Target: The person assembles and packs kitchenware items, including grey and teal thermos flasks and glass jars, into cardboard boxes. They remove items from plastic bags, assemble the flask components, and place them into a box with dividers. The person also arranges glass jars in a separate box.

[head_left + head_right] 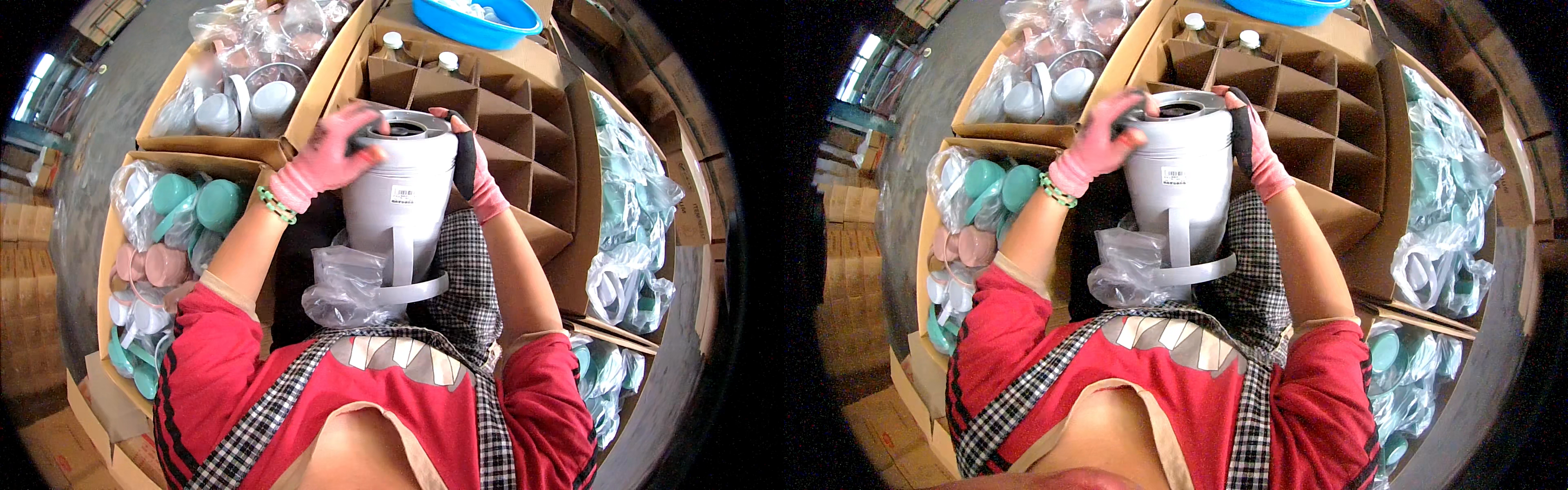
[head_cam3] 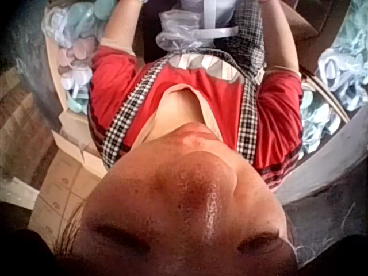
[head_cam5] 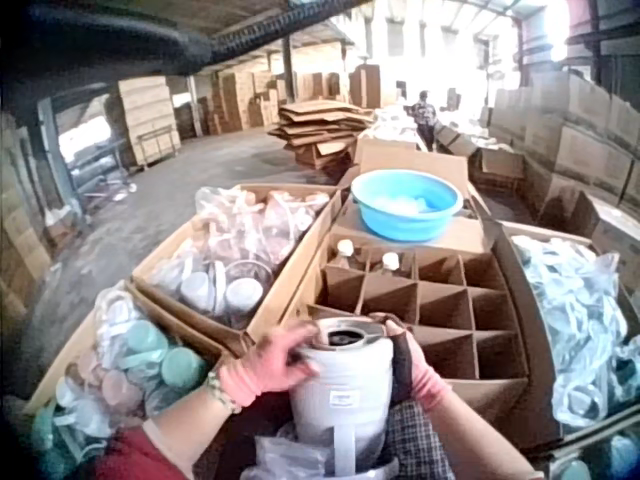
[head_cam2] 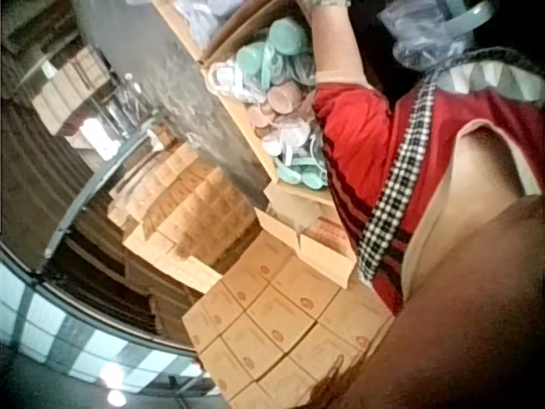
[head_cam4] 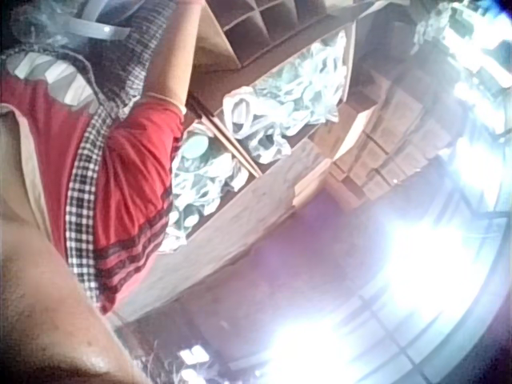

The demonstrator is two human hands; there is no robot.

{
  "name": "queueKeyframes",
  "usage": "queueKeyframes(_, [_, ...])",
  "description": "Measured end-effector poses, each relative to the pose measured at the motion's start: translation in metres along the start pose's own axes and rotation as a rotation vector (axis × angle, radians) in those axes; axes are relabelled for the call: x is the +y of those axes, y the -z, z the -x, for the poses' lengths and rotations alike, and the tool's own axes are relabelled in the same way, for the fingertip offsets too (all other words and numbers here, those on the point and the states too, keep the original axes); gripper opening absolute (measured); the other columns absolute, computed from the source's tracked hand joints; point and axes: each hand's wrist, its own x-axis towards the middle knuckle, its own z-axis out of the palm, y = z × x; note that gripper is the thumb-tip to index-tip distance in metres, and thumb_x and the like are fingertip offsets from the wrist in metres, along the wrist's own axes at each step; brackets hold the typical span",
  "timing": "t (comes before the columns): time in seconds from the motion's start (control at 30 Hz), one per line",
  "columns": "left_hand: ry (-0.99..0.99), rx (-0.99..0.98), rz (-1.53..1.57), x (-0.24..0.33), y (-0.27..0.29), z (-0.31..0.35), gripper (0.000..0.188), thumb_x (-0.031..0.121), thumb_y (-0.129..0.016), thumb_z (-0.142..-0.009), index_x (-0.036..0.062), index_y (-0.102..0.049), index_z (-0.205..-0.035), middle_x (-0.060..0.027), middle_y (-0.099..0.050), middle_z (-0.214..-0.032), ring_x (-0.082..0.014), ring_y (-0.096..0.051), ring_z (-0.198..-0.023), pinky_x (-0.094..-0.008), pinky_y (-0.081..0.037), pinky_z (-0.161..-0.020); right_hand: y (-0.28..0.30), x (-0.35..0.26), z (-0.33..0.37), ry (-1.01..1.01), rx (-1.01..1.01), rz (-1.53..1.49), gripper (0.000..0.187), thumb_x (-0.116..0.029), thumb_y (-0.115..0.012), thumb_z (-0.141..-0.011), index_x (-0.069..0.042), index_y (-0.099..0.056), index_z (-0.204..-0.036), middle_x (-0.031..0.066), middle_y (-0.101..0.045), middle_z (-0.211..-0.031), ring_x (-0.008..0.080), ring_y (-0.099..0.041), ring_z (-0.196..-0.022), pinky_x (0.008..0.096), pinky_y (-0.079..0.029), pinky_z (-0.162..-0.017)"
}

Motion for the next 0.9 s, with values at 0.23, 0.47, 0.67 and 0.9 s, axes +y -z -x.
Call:
queueKeyframes(0.23, [0.751,0.284,1.048,-0.044,-0.028,0.018,0.056,0.051,-0.041,-0.083,-0.0017,-0.051,-0.099,-0.0041,-0.056,-0.085,-0.0101,-0.051,-0.076,-0.0236,-0.042,-0.067,-0.020,-0.001,0.010,-0.007,0.051,-0.021,0.038,-0.026,-0.037,-0.084,-0.001,-0.041,-0.113,0.0120,-0.050,-0.104,0.0166,-0.051,-0.091,0.0255,-0.042,-0.080])
queueKeyframes(0.47, [0.898,0.236,0.638,-0.013,-0.021,0.026,0.055,0.050,-0.035,-0.085,-0.0016,-0.055,-0.091,-0.0092,-0.056,-0.089,-0.0128,-0.052,-0.077,-0.0254,-0.043,-0.071,-0.024,-0.016,0.009,-0.146,-0.057,-0.311,0.035,-0.023,-0.036,-0.082,-0.003,-0.045,-0.110,0.0107,-0.052,-0.098,0.0178,-0.052,-0.085,0.0273,-0.044,-0.077])
queueKeyframes(0.67, [0.742,-0.023,1.226,-0.068,-0.017,0.039,0.050,0.038,-0.028,-0.090,-0.0036,-0.045,-0.111,-0.0151,-0.052,-0.107,-0.0206,-0.051,-0.098,-0.0307,-0.039,-0.088,-0.054,-0.018,0.037,0.055,0.206,0.361,0.037,-0.025,-0.042,-0.084,-0.003,-0.041,-0.115,0.0143,-0.049,-0.103,0.0225,-0.048,-0.095,0.0315,-0.039,-0.083])
queueKeyframes(0.9, [0.657,0.078,1.107,-0.057,-0.020,0.008,0.057,0.040,-0.025,-0.090,-0.0060,-0.028,-0.124,-0.0164,-0.039,-0.124,-0.0234,-0.041,-0.112,-0.0331,-0.031,-0.096,-0.017,-0.053,0.019,0.128,0.317,0.494,0.061,-0.053,-0.037,-0.083,0.000,-0.047,-0.111,0.0108,-0.048,-0.109,0.0180,-0.043,-0.099,0.0295,-0.032,-0.087])
